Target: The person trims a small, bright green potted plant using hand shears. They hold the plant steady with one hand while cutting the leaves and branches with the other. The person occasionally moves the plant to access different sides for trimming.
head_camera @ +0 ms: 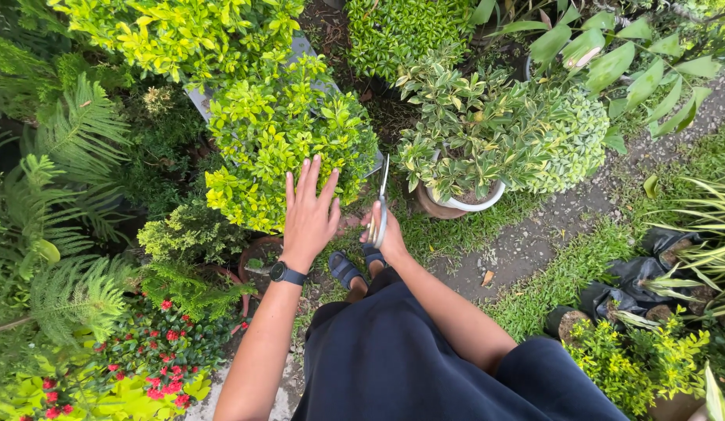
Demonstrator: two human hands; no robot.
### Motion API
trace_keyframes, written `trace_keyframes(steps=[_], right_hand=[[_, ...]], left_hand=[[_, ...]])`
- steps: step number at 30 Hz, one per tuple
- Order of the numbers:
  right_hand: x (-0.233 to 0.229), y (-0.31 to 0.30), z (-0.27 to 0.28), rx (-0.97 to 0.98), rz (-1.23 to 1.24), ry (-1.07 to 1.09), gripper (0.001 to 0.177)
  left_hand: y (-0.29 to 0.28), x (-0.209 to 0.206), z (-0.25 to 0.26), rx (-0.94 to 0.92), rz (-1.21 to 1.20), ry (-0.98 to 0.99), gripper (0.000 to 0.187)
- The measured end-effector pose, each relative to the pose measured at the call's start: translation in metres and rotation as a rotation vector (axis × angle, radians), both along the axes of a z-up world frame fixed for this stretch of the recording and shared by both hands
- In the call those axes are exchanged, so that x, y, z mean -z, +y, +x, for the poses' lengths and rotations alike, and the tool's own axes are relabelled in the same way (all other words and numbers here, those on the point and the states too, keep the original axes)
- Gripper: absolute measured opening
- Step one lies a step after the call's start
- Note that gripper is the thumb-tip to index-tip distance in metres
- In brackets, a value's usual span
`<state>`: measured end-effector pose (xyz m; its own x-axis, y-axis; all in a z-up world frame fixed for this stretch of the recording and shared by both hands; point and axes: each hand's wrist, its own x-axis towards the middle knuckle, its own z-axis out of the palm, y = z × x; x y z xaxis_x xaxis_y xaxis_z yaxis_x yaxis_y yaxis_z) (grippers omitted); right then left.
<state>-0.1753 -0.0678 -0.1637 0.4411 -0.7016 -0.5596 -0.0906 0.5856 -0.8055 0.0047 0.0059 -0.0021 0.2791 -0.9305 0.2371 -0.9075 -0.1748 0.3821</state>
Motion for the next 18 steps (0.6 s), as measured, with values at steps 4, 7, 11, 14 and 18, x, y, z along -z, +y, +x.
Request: trace_keyframes(steps=[4, 7, 11, 14, 18], right_hand=[[-0.018, -0.010, -0.003, -0.075, 0.149, -0.179, 0.067], [-0.025, -0.019, 0.003, -0.159, 0.166, -0.223, 0.069], [-0.011, -0.029, 0.009, -0.161, 0.057, -0.117, 0.061], [-0.003, -0.031, 0.006, -0.140, -0.020, -0.039, 0.058], [-0.011, -0.030, -0.005, -0.120, -0.094, 0.022, 0.054]], left_hand=[[0.000, 0.000, 0.001, 0.011, 0.002, 0.014, 0.054], [0.000, 0.001, 0.001, 0.010, 0.001, -0.005, 0.054], [-0.001, 0.001, 0.000, 0.000, 0.003, -0.002, 0.053], [0.000, 0.001, 0.000, -0.003, -0.001, -0.007, 0.054], [-0.002, -0.002, -0.001, -0.031, 0.008, -0.022, 0.056]])
